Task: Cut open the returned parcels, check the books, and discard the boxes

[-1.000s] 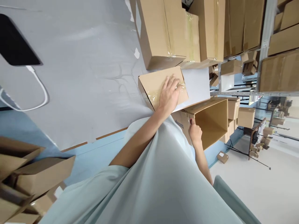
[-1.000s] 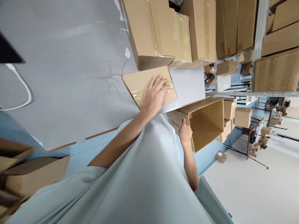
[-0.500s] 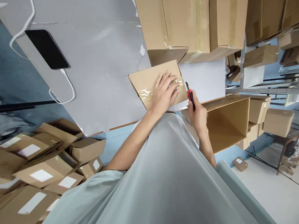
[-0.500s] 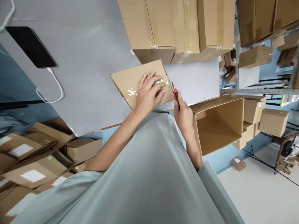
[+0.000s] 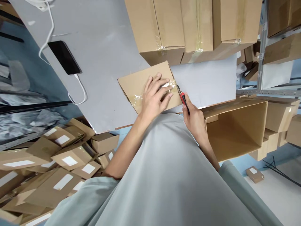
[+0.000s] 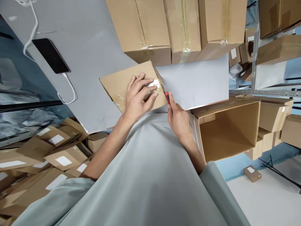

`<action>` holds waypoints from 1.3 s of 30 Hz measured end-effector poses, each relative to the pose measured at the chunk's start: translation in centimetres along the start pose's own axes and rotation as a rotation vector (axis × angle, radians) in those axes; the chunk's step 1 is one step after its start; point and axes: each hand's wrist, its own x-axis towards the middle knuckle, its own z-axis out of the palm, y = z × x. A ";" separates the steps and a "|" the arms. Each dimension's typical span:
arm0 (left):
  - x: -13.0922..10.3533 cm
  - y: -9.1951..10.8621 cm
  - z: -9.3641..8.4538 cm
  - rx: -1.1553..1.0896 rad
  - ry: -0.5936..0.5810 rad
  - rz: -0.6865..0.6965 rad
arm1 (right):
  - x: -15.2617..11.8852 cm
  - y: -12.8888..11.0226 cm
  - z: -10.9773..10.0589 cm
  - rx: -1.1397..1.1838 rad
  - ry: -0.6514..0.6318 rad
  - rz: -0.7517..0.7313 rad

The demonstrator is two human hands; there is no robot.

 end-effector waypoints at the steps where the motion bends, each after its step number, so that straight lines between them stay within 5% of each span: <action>1: 0.0 0.1 -0.1 0.003 -0.002 -0.008 | 0.0 0.0 -0.2 0.000 -0.005 -0.001; 29: 0.2 0.1 -0.1 -0.021 0.010 -0.006 | 0.4 -4.7 -0.6 -0.251 -0.054 0.129; 35: 0.0 0.2 0.0 -0.016 -0.010 -0.007 | -2.3 -4.3 -2.8 -0.240 -0.149 0.178; 39: -1.6 -0.2 -1.3 0.035 0.009 -0.013 | -3.3 -2.6 -5.1 -0.097 0.043 0.083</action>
